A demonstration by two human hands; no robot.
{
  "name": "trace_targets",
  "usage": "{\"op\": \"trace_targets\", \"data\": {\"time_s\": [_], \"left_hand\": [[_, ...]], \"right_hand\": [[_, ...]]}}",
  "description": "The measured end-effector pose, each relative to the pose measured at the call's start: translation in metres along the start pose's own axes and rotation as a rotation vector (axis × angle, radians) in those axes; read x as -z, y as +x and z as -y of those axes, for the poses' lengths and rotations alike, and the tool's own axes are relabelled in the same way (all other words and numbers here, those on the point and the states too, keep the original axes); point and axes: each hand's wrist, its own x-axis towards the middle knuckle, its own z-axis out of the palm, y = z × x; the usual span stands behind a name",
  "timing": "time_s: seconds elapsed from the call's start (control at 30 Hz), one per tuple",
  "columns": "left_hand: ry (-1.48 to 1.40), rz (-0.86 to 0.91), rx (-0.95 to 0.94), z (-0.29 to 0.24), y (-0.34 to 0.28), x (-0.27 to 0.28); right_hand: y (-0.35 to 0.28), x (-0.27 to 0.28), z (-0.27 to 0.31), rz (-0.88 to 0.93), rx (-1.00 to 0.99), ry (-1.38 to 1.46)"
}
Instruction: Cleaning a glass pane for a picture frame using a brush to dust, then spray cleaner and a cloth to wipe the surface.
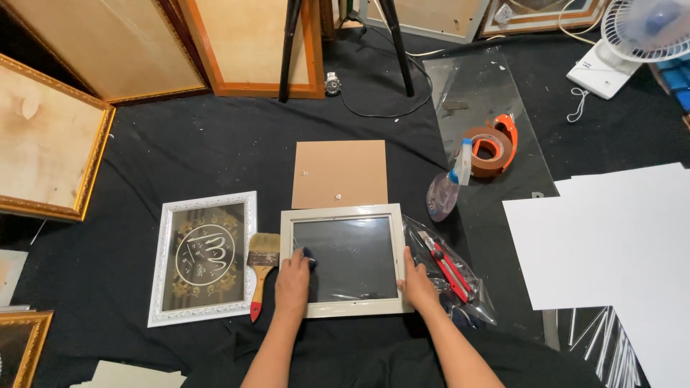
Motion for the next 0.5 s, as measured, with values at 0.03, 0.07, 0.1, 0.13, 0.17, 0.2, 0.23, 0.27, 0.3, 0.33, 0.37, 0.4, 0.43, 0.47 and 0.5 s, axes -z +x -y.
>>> {"op": "trace_targets", "data": {"time_s": [0.03, 0.07, 0.1, 0.13, 0.17, 0.2, 0.23, 0.27, 0.3, 0.33, 0.37, 0.4, 0.43, 0.47, 0.5], "left_hand": [[0.000, -0.001, 0.002, 0.003, -0.001, -0.002], [0.047, -0.002, 0.041, 0.005, -0.001, -0.003], [0.094, -0.004, 0.080, 0.008, -0.002, -0.005], [0.094, -0.004, 0.081, 0.001, -0.002, -0.005], [0.065, 0.054, 0.159, -0.007, -0.001, -0.004], [0.037, 0.108, 0.238, -0.014, 0.001, -0.004], [0.037, 0.105, 0.239, -0.020, 0.002, -0.010], [0.023, 0.132, 0.280, -0.026, 0.004, -0.016], [0.008, 0.158, 0.321, -0.032, 0.005, -0.022], [0.008, 0.156, 0.325, -0.040, 0.004, -0.033], [-0.078, 0.076, 0.344, -0.048, 0.002, -0.043], [-0.164, -0.002, 0.361, -0.057, 0.001, -0.054], [-0.164, -0.003, 0.363, -0.067, 0.003, -0.053], [-0.228, 0.015, 0.337, -0.078, 0.005, -0.052], [-0.292, 0.033, 0.310, -0.089, 0.007, -0.051]], "right_hand": [[0.001, -0.001, 0.000, 0.000, 0.001, -0.002], [0.001, -0.002, 0.000, -0.004, 0.002, -0.005], [0.002, -0.003, 0.000, -0.008, 0.002, -0.009], [0.002, -0.004, -0.001, -0.008, 0.002, -0.010], [0.002, -0.005, -0.002, -0.011, 0.003, -0.009], [0.002, -0.005, -0.002, -0.017, 0.006, -0.008], [0.003, -0.006, -0.002, -0.019, 0.008, -0.009], [0.004, -0.007, -0.003, -0.022, 0.013, -0.008], [0.005, -0.008, -0.003, -0.024, 0.018, -0.007], [0.009, -0.009, -0.003, -0.025, 0.021, -0.009], [0.013, -0.011, -0.004, -0.015, 0.008, -0.010], [0.016, -0.014, -0.006, -0.004, -0.007, -0.010], [0.016, -0.014, -0.005, -0.004, -0.006, -0.011], [0.017, -0.014, -0.005, -0.003, -0.012, -0.021], [0.017, -0.015, -0.005, -0.003, -0.018, -0.030]]}}
